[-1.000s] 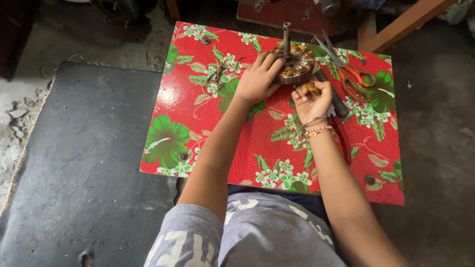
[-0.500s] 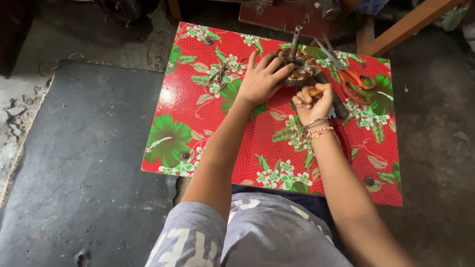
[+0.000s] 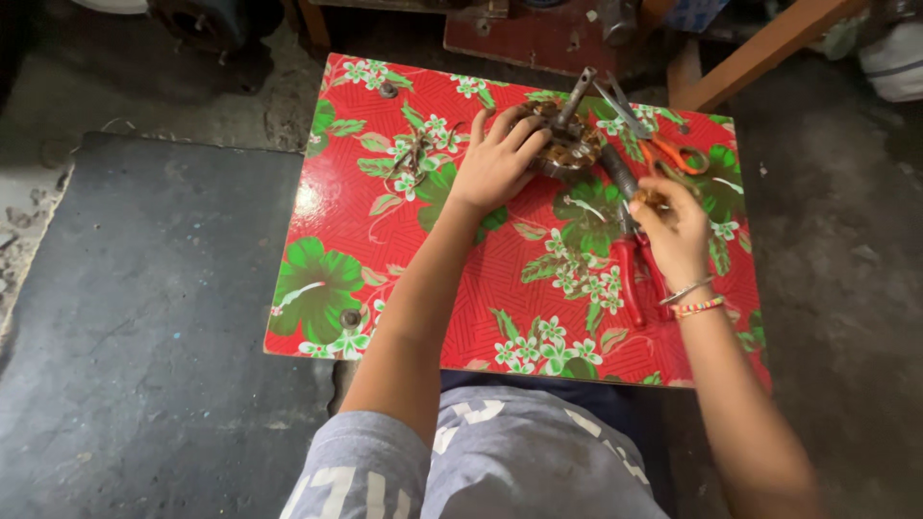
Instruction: The person strips copper wire from an appliance motor component using scissors and pliers.
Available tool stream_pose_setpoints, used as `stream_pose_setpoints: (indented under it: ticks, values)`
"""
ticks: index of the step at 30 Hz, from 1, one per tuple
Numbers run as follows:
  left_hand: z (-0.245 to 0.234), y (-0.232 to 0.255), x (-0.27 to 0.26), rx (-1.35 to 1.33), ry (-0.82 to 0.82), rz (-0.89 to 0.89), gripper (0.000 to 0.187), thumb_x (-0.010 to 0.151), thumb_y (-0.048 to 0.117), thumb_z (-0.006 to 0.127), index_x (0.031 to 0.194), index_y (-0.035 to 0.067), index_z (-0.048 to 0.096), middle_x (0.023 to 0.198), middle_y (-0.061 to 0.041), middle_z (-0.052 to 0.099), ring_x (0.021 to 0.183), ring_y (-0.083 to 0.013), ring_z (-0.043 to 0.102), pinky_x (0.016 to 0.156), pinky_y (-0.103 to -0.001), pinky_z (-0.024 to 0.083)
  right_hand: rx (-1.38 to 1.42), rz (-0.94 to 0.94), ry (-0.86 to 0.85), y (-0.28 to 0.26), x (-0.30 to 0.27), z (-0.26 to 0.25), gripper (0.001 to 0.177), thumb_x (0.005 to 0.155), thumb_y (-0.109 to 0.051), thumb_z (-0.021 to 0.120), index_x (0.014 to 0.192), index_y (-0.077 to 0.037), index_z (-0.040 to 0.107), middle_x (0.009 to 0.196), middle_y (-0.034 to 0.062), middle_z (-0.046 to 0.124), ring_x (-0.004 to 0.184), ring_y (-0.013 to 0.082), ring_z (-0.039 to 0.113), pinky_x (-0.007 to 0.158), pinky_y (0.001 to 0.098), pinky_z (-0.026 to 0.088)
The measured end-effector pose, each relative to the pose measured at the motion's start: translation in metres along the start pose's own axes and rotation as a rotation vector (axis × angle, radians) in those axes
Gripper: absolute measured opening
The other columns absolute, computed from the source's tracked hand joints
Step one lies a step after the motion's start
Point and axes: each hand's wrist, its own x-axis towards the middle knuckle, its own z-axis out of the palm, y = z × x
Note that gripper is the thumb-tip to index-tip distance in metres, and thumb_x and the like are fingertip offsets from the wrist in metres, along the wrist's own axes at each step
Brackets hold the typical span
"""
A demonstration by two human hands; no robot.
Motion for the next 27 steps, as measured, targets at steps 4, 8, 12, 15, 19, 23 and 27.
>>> stream_pose_setpoints:
  ticks: [4, 8, 12, 15, 19, 23, 27]
  values:
    - [-0.003, -0.002, 0.002, -0.056, 0.044, 0.025, 0.054, 0.081, 0.022, 0.078, 0.131, 0.014, 0.059, 0.137, -0.005, 0.057, 0.136, -0.0316, 0.047, 0.114, -0.056, 0.035, -0.467, 0.025, -0.142, -0.006, 0.004, -0.014, 0.035, 0.09, -0.008, 0.075, 0.124, -0.001, 0.07, 0.104, 0.0096, 0.075, 0.088, 0.0153, 0.072, 0.076, 0.0271, 0.056]
    - [-0.005, -0.001, 0.001, -0.041, 0.042, 0.024, 0.054, 0.078, 0.015, 0.076, 0.129, 0.012, 0.06, 0.136, -0.005, 0.058, 0.136, -0.0315, 0.048, 0.115, -0.051, 0.037, -0.481, 0.018, -0.17, -0.009, 0.013, -0.019, 0.035, 0.091, -0.003, 0.073, 0.126, 0.002, 0.072, 0.107, 0.0118, 0.074, 0.092, 0.0177, 0.071, 0.083, 0.0289, 0.056]
    - [-0.005, -0.006, 0.002, -0.057, 0.042, 0.001, 0.055, 0.072, 0.01, 0.075, 0.124, 0.01, 0.057, 0.13, -0.009, 0.059, 0.131, -0.0341, 0.05, 0.111, -0.051, 0.038, 0.293, 0.143, -0.078, -0.01, 0.022, -0.056, 0.038, 0.093, -0.001, 0.068, 0.131, 0.006, 0.067, 0.113, 0.0116, 0.074, 0.104, 0.0226, 0.074, 0.095, 0.0317, 0.061]
    - [-0.002, -0.004, -0.002, -0.059, 0.039, -0.016, 0.058, 0.067, 0.008, 0.074, 0.122, 0.008, 0.055, 0.125, -0.012, 0.059, 0.128, -0.0356, 0.051, 0.108, -0.051, 0.039, 0.243, 0.191, 0.008, 0.001, 0.018, -0.076, 0.039, 0.096, -0.001, 0.067, 0.134, 0.005, 0.065, 0.116, 0.0124, 0.073, 0.104, 0.0236, 0.074, 0.095, 0.0333, 0.063]
    - [-0.003, -0.005, -0.001, -0.089, 0.016, -0.041, 0.059, 0.066, 0.006, 0.074, 0.123, 0.008, 0.055, 0.124, -0.013, 0.059, 0.124, -0.0358, 0.053, 0.107, -0.05, 0.04, -0.085, 0.218, -0.01, 0.031, 0.023, -0.076, 0.042, 0.095, -0.004, 0.07, 0.136, 0.002, 0.06, 0.116, 0.0141, 0.071, 0.098, 0.0228, 0.071, 0.082, 0.035, 0.06]
    - [-0.003, -0.004, -0.002, -0.093, 0.063, -0.012, 0.059, 0.066, 0.007, 0.074, 0.122, 0.008, 0.055, 0.123, -0.013, 0.058, 0.124, -0.0368, 0.052, 0.106, -0.05, 0.041, 0.067, 0.343, 0.106, 0.028, 0.007, -0.081, 0.037, 0.099, -0.012, 0.068, 0.134, -0.004, 0.06, 0.118, 0.0104, 0.07, 0.092, 0.0207, 0.073, 0.078, 0.0354, 0.062]
    - [-0.005, -0.002, 0.001, -0.108, 0.039, -0.016, 0.058, 0.066, 0.006, 0.074, 0.122, 0.008, 0.055, 0.123, -0.013, 0.058, 0.124, -0.0369, 0.052, 0.106, -0.048, 0.042, 0.18, 0.3, 0.176, 0.004, -0.01, -0.092, 0.032, 0.104, -0.015, 0.066, 0.133, -0.002, 0.063, 0.117, 0.012, 0.071, 0.085, 0.0215, 0.072, 0.077, 0.0347, 0.061]
